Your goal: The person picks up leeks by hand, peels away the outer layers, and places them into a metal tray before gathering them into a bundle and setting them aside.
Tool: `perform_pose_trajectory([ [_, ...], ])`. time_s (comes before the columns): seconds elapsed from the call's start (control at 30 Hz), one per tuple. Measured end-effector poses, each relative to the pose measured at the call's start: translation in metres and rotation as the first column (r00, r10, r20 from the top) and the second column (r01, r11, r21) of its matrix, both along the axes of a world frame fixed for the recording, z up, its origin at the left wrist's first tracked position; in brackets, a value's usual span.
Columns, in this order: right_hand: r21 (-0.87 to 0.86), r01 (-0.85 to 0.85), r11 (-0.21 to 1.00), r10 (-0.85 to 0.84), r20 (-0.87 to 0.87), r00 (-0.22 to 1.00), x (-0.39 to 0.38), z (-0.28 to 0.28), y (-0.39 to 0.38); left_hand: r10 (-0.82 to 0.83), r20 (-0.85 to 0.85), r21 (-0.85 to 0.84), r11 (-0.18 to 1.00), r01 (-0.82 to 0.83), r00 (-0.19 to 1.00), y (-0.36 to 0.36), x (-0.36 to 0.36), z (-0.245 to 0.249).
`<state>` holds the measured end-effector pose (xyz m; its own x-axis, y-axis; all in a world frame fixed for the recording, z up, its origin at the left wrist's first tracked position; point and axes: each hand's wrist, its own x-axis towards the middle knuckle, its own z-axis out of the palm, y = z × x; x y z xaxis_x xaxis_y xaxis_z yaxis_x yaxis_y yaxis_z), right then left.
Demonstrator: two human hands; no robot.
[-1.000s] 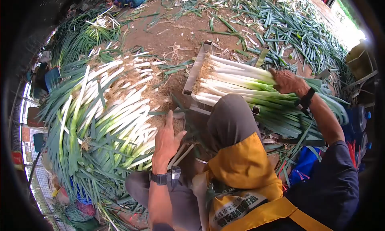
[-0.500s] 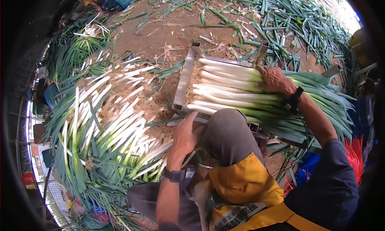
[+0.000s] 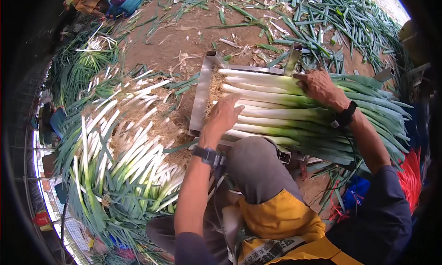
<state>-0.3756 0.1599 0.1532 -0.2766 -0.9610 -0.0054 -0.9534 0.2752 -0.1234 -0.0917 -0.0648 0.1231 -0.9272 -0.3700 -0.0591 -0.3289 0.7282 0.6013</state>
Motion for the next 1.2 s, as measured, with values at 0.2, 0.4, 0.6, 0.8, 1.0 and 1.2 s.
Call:
perform_pose_trajectory([
  [0.2, -0.007, 0.081, 0.997, -0.081, -0.104, 0.991, -0.002, -0.023, 0.002, -0.015, 0.031, -0.189, 0.982, 0.021, 0.999, -0.015, -0.044, -0.018],
  [0.4, -0.054, 0.100, 0.993, -0.102, -0.043, 0.994, 0.000, -0.037, 0.002, -0.073, -0.111, -0.374, 0.927, 0.027, 0.991, -0.012, -0.080, -0.056],
  [0.6, -0.220, -0.001, 0.976, -0.004, -0.021, 1.000, 0.025, 0.010, 0.013, -0.015, -0.156, -0.309, 0.950, -0.035, 0.988, -0.012, -0.085, -0.065],
  [0.8, -0.155, -0.007, 0.988, -0.010, -0.107, 0.994, 0.034, -0.007, 0.019, 0.019, -0.192, -0.236, 0.970, -0.065, 0.981, -0.009, -0.077, -0.055],
  [1.0, -0.180, -0.022, 0.983, -0.010, -0.174, 0.985, 0.026, -0.027, -0.014, 0.022, -0.212, -0.317, 0.944, -0.090, 0.977, -0.008, -0.089, -0.066],
  [1.2, -0.125, 0.037, 0.991, -0.049, -0.089, 0.995, 0.028, -0.018, -0.003, 0.073, -0.215, -0.402, 0.902, -0.156, 0.974, -0.006, -0.096, -0.071],
])
